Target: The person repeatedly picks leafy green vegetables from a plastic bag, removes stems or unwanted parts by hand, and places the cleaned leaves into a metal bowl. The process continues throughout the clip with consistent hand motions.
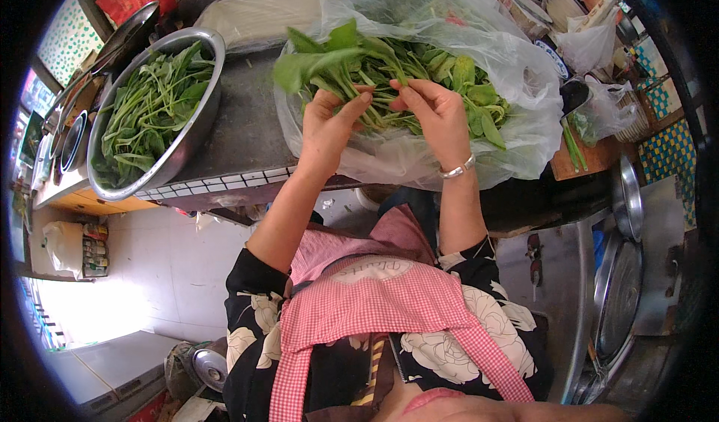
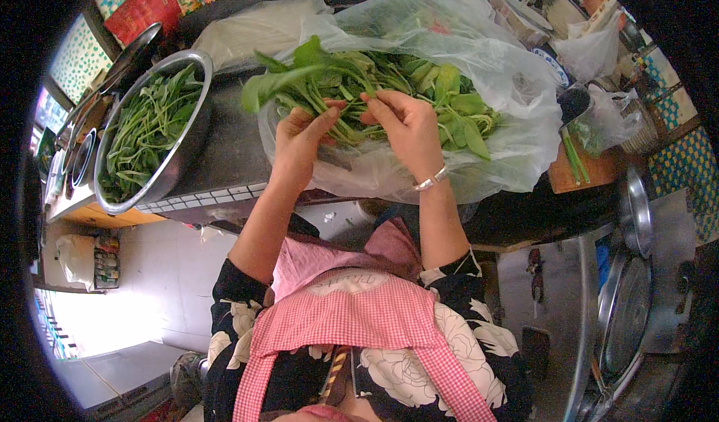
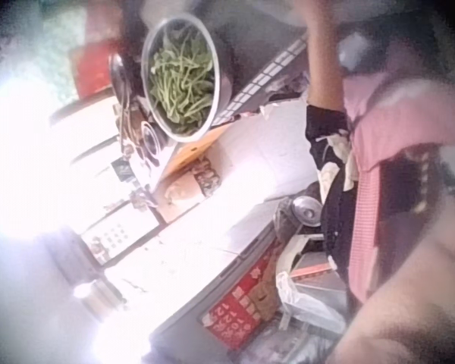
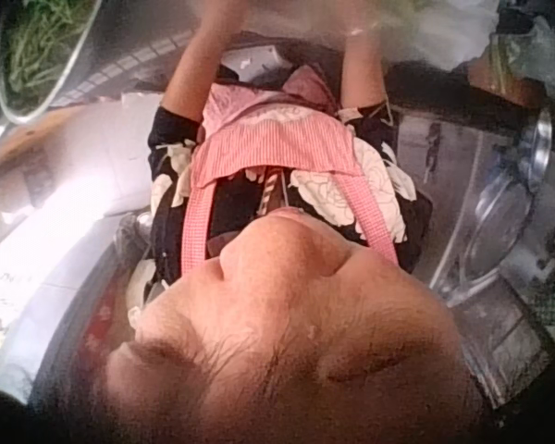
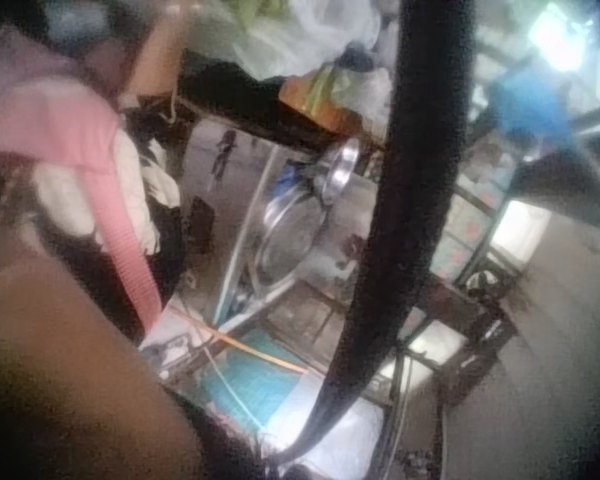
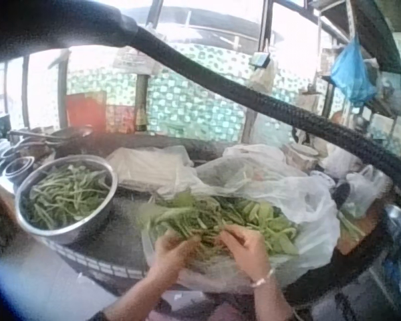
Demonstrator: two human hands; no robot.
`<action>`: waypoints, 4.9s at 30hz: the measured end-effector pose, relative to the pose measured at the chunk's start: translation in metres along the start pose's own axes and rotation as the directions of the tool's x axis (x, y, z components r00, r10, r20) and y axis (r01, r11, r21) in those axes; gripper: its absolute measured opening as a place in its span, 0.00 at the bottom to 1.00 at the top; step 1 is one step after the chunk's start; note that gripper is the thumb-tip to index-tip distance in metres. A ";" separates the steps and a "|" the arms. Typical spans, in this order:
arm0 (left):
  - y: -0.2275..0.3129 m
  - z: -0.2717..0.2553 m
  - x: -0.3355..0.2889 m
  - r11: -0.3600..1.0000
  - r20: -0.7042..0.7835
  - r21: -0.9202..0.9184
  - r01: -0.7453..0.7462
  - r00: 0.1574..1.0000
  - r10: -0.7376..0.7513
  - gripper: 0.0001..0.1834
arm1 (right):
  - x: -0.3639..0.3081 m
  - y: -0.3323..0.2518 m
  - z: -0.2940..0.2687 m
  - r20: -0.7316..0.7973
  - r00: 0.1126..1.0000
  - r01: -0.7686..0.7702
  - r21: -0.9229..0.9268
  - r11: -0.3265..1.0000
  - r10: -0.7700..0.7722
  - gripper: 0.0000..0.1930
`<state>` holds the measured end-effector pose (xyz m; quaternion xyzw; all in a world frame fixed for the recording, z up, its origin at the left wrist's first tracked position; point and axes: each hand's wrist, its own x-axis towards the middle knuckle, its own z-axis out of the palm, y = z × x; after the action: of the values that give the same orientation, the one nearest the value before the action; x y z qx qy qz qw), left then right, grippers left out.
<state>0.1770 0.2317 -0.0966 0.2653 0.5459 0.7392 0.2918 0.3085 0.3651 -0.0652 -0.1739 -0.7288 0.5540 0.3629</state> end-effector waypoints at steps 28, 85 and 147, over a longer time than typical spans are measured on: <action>-0.013 -0.001 0.004 0.896 0.115 -0.439 -0.063 0.985 0.126 0.06 | -0.033 0.014 0.031 -0.122 0.956 0.218 -0.320 0.922 -0.269 0.10; -0.003 -0.011 -0.002 0.838 0.044 -0.544 -0.048 0.995 0.086 0.09 | -0.008 -0.005 -0.019 -0.184 0.747 0.266 -0.797 0.542 -0.639 0.16; 0.038 -0.005 0.008 0.678 0.088 -0.735 -0.012 0.990 0.113 0.13 | -0.011 -0.022 0.049 0.344 0.877 0.476 -0.529 0.703 -0.335 0.19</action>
<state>0.1628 0.2250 -0.0604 0.1912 0.1760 0.8869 0.3818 0.2839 0.3173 -0.0545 -0.0507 -0.9212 0.2166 0.3191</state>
